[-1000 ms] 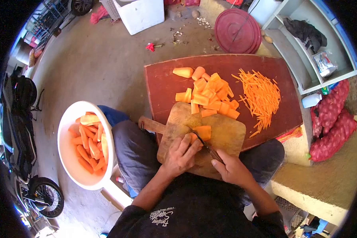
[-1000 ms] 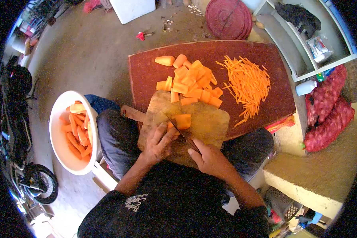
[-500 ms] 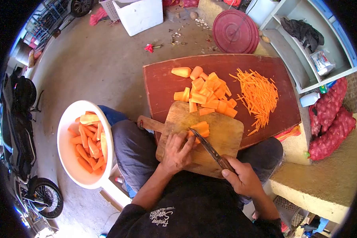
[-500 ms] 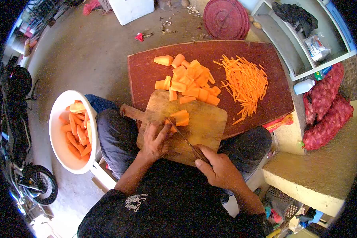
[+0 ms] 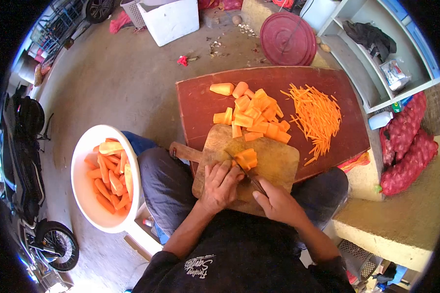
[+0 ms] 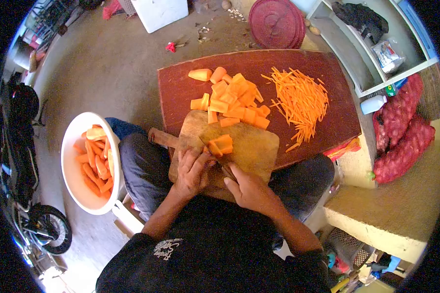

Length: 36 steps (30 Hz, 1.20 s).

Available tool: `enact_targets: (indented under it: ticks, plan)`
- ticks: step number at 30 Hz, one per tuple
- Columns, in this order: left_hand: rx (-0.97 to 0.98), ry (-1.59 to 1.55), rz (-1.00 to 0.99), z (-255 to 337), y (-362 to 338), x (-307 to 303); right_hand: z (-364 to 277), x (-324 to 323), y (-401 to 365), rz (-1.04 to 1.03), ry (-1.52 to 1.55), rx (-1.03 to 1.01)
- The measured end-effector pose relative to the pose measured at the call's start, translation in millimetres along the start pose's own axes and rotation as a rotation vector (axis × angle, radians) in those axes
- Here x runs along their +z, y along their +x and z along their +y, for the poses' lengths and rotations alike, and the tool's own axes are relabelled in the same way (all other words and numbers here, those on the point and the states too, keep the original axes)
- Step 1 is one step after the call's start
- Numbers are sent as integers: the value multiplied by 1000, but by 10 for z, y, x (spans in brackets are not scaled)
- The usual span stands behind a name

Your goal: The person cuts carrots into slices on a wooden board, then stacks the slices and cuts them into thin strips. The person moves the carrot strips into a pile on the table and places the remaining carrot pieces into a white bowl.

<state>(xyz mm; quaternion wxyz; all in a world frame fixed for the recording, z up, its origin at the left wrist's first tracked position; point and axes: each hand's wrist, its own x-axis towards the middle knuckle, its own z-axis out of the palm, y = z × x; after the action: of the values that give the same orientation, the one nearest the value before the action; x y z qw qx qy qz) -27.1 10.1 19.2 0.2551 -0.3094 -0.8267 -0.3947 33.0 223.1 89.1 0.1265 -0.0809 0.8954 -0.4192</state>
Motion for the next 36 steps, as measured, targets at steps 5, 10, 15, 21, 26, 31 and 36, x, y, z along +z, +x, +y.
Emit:
enact_targets:
  ticks: [5,10,15,21,26,31,36]
  plan:
    - [-33,24,-17,7,36,-53,-65,-298,-34,-113,194,111]
    - [-52,16,-6,15,-8,-38,-378,-476,-276,-98,257,168]
    - [-60,-24,-3,-52,-96,-9,-436,-522,-328,-121,244,146]
    - [-41,-49,15,-65,-119,12,-454,-463,-306,-146,118,138]
    - [-50,-68,60,-86,-148,58,-336,-313,-261,-94,94,87]
    - [-49,-35,94,-56,-78,12,-322,-236,-235,-82,51,40]
    - [-30,-4,142,-66,-82,23,-248,-129,-271,3,-60,-131]
